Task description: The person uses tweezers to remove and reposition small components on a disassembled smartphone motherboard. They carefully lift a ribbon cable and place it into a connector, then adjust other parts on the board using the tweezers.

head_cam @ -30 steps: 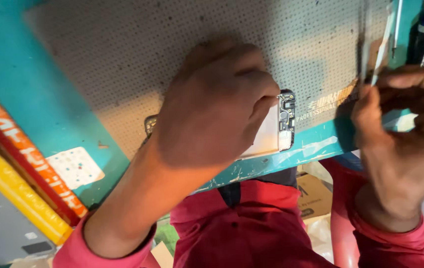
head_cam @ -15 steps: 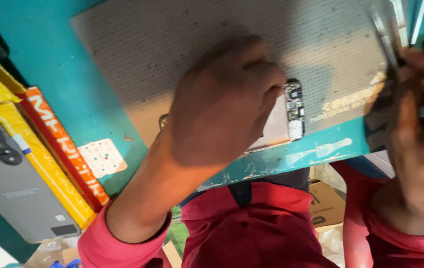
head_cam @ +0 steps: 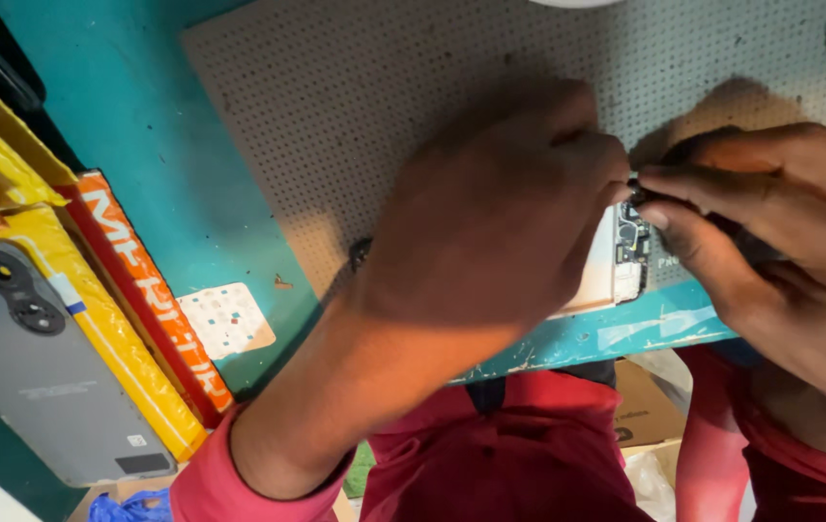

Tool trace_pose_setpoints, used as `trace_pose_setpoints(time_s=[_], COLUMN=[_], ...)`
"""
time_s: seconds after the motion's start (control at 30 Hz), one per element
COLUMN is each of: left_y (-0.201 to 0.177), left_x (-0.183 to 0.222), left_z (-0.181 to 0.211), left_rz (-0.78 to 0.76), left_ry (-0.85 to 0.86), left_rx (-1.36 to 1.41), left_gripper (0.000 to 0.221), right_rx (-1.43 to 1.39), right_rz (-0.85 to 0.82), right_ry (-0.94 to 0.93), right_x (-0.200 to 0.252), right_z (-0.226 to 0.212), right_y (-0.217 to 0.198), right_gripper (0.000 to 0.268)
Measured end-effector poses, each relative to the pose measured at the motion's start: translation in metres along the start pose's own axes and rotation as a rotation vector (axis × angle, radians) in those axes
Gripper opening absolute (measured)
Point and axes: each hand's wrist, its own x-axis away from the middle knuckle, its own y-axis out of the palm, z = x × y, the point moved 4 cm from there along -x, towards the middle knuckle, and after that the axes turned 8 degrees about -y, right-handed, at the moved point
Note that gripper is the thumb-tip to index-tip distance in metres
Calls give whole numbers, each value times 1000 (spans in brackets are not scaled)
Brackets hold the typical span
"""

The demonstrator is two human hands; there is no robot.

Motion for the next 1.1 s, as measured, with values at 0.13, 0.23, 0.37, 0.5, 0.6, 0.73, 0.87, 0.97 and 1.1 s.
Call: trace_pose_setpoints(time_s=[0.13, 0.23, 0.37, 0.5, 0.6, 0.73, 0.87, 0.97, 1.1], left_y=[1, 4, 5, 5, 6, 6, -3, -12, -22], left_x=[2, 2, 3, 4, 4, 7, 8, 10, 14], left_z=[-4, -8, -11, -11, -11, -15, -19, -19, -14], left_rz=[54, 13, -19, 14, 44, 52, -38, -155, -174], left_ry=[15, -25, -50, -27, -38, -6, 80, 93, 114], left_rx=[-6, -5, 6, 20, 36, 43, 85, 110, 60], left_gripper=[13, 11, 6, 5, 4, 6, 11, 13, 7], right_rx=[9, -11, 12, -22, -12, 30, -90, -85, -12], right_rz=[-39, 9, 13, -4, -58, -98, -56, -66, -97], right_ry=[44, 20, 29, 88, 83, 84, 151, 153, 188], right_x=[7, 17, 21, 22, 22, 31, 42, 49, 61], right_z=[14, 19, 23, 29, 36, 44, 52, 61, 72], right_y=[7, 12, 15, 18, 19, 25, 29, 32, 36], right_gripper=[24, 24, 24, 22, 21, 18, 16, 17, 21])
